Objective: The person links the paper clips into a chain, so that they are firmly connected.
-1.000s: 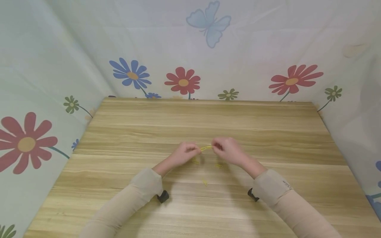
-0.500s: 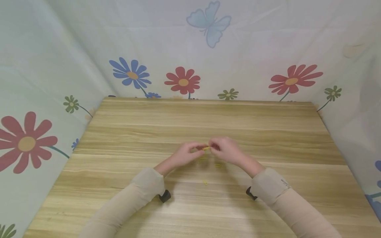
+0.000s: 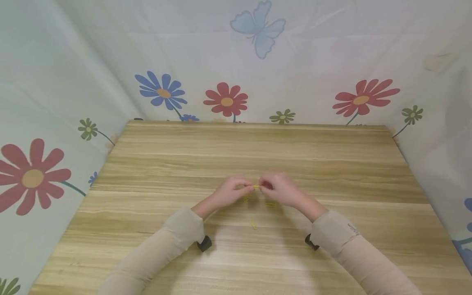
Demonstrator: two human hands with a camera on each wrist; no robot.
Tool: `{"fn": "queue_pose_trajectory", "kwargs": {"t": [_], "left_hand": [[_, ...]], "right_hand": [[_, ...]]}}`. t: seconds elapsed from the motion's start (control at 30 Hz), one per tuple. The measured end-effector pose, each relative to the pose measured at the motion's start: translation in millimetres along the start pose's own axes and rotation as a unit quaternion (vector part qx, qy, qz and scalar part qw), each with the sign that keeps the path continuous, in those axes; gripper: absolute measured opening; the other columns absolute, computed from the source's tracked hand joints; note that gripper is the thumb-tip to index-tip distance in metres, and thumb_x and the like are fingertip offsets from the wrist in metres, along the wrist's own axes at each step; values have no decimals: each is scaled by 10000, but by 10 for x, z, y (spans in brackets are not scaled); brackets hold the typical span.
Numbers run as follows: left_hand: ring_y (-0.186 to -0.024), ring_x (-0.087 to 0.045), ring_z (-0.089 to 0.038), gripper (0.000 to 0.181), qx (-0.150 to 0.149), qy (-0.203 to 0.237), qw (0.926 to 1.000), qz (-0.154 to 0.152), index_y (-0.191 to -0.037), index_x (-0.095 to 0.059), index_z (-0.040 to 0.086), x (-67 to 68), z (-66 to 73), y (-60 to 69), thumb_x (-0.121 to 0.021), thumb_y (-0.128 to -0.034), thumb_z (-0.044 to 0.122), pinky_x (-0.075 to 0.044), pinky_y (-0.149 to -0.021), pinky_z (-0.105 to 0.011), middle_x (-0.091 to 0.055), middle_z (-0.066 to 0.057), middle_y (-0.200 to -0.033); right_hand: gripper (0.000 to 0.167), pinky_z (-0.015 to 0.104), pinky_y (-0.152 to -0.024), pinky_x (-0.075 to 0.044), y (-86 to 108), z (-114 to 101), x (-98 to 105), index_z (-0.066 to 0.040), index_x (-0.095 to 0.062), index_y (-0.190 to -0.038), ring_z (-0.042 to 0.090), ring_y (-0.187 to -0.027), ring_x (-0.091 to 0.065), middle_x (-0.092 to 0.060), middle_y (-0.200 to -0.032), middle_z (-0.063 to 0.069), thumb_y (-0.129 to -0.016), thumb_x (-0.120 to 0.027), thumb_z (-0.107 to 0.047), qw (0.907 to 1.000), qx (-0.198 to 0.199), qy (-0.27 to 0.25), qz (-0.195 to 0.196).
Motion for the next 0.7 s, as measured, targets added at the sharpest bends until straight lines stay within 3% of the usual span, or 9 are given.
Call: {"fn": "queue_pose_trajectory", "kwargs": {"t": [0.3, 0.7], "left_hand": [[-974, -589, -138, 223, 317, -232, 9989, 238, -940, -686, 118, 27, -127, 44, -555, -864, 281, -444, -873, -290, -653, -13, -1017], [-910, -597, -117, 199, 243, -242, 9989, 312, -890, -693, 105, 52, -154, 59, -572, -855, 259, -453, -838, -273, -661, 3, -953]], "right_hand": [[53, 191, -490, -383, 124, 241, -125, -79, -600, -845, 29, -542, -420, -514, -636, -55, -808, -606, -116, 9975, -423, 79, -566], [44, 187, -525, -357, 239, 426, -265, -95, -590, -786, 36, -566, -404, -485, -617, -74, -768, -630, -106, 9949, -627, 395, -685]]}}
Point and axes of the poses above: each hand's wrist, its own y-axis away from the middle knuckle, its own x-axis out of the back of the hand, z = x × y, the point moved 4 cm from there along -y, towards the middle knuckle
